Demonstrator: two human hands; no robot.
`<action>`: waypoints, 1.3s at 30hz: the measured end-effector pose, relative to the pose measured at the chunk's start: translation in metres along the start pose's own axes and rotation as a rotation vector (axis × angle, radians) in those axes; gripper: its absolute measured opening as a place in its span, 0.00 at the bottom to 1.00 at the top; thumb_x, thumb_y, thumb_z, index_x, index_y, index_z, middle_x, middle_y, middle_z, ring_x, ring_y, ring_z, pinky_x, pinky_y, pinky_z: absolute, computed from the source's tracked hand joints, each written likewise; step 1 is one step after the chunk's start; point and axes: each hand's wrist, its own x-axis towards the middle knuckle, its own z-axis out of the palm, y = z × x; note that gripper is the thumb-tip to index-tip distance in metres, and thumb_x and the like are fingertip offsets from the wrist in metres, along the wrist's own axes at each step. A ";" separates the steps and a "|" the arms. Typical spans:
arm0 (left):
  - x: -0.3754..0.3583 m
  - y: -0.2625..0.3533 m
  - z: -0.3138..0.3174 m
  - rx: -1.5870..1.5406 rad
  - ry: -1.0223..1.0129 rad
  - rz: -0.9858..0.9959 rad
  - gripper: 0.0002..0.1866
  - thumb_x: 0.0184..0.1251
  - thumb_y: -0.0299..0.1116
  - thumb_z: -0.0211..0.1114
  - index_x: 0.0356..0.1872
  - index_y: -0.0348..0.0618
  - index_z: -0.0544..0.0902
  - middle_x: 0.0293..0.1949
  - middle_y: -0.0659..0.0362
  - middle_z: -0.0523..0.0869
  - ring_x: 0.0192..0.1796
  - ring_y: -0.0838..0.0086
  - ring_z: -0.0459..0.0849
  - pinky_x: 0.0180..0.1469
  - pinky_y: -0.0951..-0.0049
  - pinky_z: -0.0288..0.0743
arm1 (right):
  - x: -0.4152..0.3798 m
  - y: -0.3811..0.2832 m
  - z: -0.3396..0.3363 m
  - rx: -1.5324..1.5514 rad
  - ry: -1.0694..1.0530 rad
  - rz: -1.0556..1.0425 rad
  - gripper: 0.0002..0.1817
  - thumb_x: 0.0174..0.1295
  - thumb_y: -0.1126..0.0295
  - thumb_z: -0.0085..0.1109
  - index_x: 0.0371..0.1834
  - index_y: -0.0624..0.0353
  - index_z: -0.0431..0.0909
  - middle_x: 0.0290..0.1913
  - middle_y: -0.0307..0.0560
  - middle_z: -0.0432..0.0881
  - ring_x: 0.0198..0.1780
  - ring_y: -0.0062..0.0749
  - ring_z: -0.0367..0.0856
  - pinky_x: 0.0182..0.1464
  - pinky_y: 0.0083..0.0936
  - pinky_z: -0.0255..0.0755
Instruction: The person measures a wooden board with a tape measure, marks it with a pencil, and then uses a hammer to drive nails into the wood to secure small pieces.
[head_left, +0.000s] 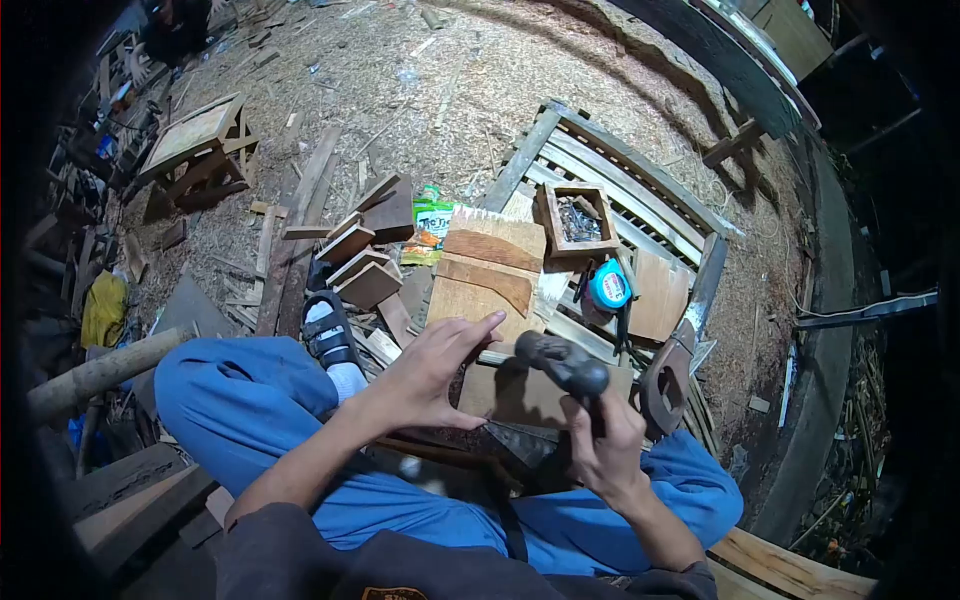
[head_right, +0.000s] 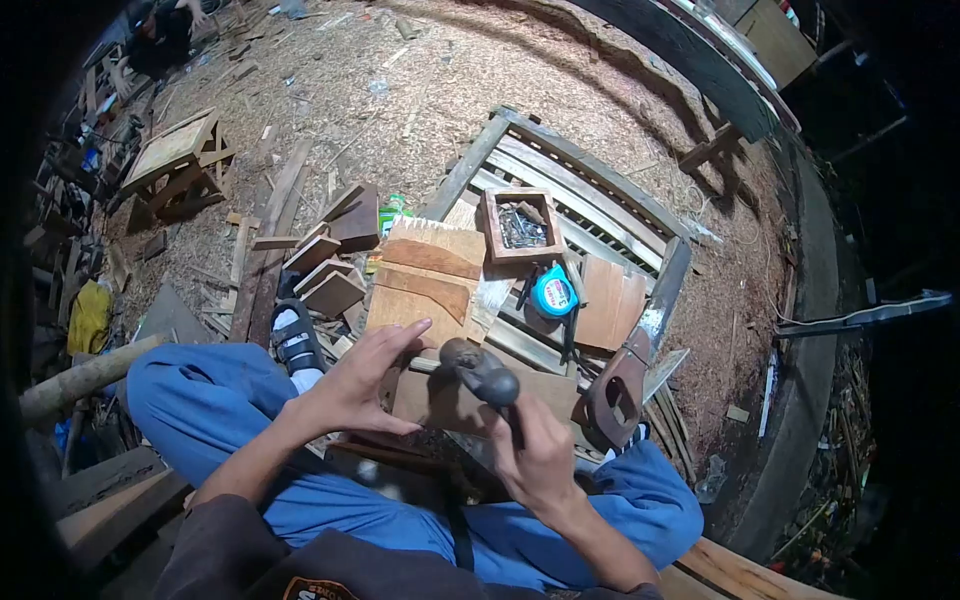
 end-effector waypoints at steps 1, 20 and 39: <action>0.000 0.000 0.000 0.006 -0.001 0.008 0.71 0.40 0.43 0.88 0.88 0.43 0.53 0.64 0.48 0.79 0.67 0.48 0.77 0.75 0.52 0.68 | 0.001 -0.004 -0.003 -0.010 0.059 -0.013 0.13 0.71 0.72 0.69 0.53 0.67 0.81 0.34 0.58 0.84 0.31 0.55 0.85 0.34 0.42 0.76; 0.001 -0.004 0.000 0.015 -0.026 0.044 0.72 0.45 0.48 0.89 0.88 0.40 0.50 0.71 0.49 0.79 0.68 0.51 0.78 0.74 0.52 0.67 | -0.002 0.011 0.011 -0.035 -0.116 0.010 0.23 0.71 0.69 0.67 0.68 0.59 0.78 0.41 0.57 0.88 0.38 0.55 0.91 0.38 0.45 0.84; -0.005 -0.002 0.000 -0.034 -0.019 0.050 0.73 0.45 0.44 0.90 0.89 0.43 0.48 0.71 0.46 0.77 0.69 0.50 0.77 0.74 0.53 0.71 | -0.004 0.009 0.016 -0.141 -0.117 -0.065 0.27 0.67 0.68 0.71 0.69 0.57 0.79 0.38 0.53 0.85 0.33 0.51 0.88 0.34 0.43 0.82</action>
